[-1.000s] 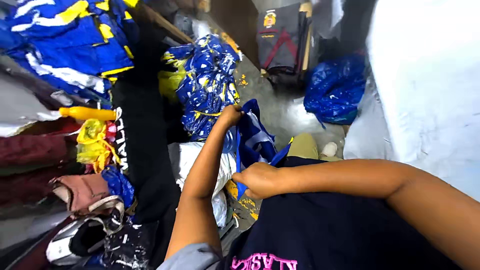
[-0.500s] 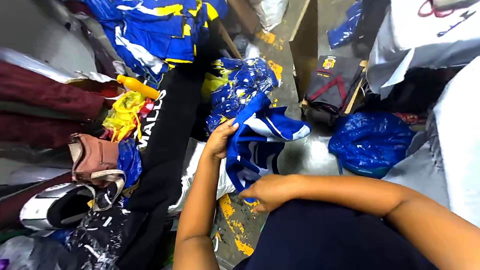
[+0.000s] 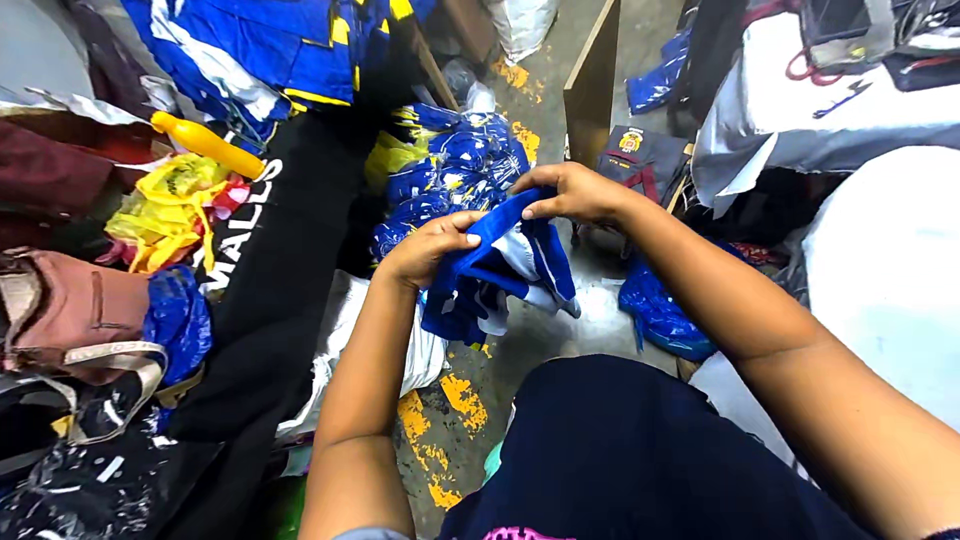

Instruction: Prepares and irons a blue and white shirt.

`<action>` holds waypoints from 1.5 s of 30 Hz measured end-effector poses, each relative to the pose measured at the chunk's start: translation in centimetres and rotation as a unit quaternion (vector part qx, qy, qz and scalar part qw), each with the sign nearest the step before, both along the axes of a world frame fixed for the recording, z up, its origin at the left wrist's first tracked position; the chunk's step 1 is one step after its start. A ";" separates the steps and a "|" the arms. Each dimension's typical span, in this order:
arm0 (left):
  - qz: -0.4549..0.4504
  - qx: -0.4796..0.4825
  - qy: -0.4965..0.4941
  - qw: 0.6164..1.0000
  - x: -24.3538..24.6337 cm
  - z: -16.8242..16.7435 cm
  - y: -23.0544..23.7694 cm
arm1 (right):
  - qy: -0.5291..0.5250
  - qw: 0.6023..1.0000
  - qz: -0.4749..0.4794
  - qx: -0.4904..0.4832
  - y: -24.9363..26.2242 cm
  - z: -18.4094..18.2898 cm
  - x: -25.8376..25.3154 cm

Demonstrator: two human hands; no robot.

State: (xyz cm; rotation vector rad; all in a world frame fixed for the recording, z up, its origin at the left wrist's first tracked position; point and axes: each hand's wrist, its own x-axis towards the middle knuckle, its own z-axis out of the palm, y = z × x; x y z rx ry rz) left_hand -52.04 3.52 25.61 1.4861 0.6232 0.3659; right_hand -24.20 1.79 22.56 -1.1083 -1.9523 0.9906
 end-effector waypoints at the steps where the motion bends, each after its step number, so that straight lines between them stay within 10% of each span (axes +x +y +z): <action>1: -0.011 0.005 -0.001 1.000 0.4 0.3 0.2 | -0.014 1.000 0.007 -0.015 0.0 0.8 0.4; 9: -0.063 0.141 -0.030 0.988 2.8 0.6 0.7 | -0.116 0.987 -0.041 0.100 -5.0 12.5 5.7; 13: -0.080 0.243 0.168 0.952 5.8 -7.2 1.4 | -0.147 0.979 -0.093 0.107 -9.3 15.1 10.3; 18: -0.002 0.115 0.182 0.977 7.7 -15.4 1.9 | -0.118 0.949 -0.285 -0.064 -11.4 11.7 17.6; 26: 0.027 0.108 0.127 0.986 10.8 -13.1 5.2 | -0.036 0.871 -0.441 -0.212 -14.2 3.3 26.4; 40: 0.010 0.204 0.151 0.967 13.5 -7.0 7.7 | -0.100 0.847 -0.510 -0.109 -15.1 3.2 27.0; 45: 0.089 0.410 0.206 0.884 9.9 -5.3 7.4 | -0.098 0.858 -0.502 -0.057 -14.1 3.3 22.5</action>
